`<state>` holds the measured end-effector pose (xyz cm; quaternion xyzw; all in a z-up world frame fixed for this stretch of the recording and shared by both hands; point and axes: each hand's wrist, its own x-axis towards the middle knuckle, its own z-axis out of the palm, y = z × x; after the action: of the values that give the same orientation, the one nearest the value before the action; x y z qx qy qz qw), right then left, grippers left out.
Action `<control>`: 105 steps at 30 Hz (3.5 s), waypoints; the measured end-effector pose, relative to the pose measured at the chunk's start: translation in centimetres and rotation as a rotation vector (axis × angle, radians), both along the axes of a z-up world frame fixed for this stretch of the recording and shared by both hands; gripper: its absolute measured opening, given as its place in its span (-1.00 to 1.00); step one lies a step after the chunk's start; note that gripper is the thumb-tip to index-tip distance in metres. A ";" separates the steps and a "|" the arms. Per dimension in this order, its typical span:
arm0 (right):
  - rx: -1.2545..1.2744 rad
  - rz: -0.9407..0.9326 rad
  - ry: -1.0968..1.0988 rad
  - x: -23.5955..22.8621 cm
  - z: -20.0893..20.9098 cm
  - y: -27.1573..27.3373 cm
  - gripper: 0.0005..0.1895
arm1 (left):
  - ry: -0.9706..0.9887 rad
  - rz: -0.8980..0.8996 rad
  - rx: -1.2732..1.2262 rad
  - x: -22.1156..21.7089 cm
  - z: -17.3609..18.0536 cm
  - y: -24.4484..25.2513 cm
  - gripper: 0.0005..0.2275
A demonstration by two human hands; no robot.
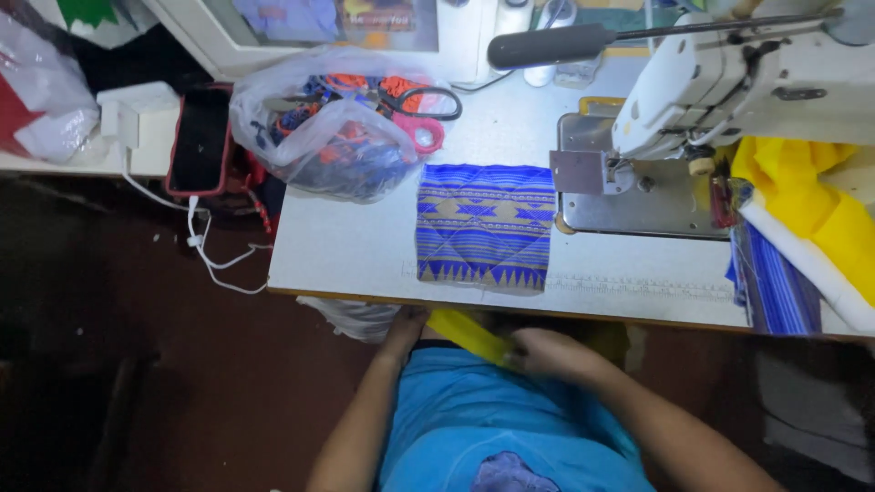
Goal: Cutting out fabric patterns and organizing various fabric pieces for a sewing project at a workstation.
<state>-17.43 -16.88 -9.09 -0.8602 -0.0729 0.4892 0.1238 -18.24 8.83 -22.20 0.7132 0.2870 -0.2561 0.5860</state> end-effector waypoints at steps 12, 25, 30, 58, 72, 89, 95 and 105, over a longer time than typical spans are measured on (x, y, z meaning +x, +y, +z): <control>0.131 0.234 -0.161 -4.5 13.9 2.0 -0.74 | -0.123 0.061 -0.145 -1.1 5.1 -1.8 -0.76; 0.953 -0.674 -0.128 -0.3 12.7 -2.1 -0.18 | -1.410 -0.331 -0.043 1.4 22.8 -6.4 -0.71; 0.998 -0.904 -0.484 2.4 14.0 -0.5 -0.59 | -1.079 -0.093 -0.468 5.9 20.1 -8.1 -0.68; 0.972 -0.755 -0.415 11.7 8.3 -6.3 -0.41 | -0.849 -0.240 -0.592 24.6 17.9 -8.4 -0.85; 0.192 -0.120 -1.475 9.7 3.9 -7.2 -0.41 | -0.971 -0.508 -0.543 22.8 20.7 -7.0 -0.80; 1.339 -1.071 -0.055 12.8 10.7 -5.7 -0.74 | -0.748 -0.246 -0.475 21.3 25.1 -7.6 -0.92; 1.243 -0.973 -0.268 12.2 10.5 -5.5 -0.76 | -1.031 -0.342 -0.065 21.5 23.6 -7.3 -0.91; 0.252 -0.045 -1.290 8.7 5.8 -5.4 -0.54 | -0.569 -0.434 -0.186 21.1 24.1 -6.6 -0.85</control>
<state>-8.76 -22.29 -3.28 -0.9612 -0.1710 -0.1397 0.1652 2.83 2.21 1.90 0.7439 -0.0698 -0.1906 0.6367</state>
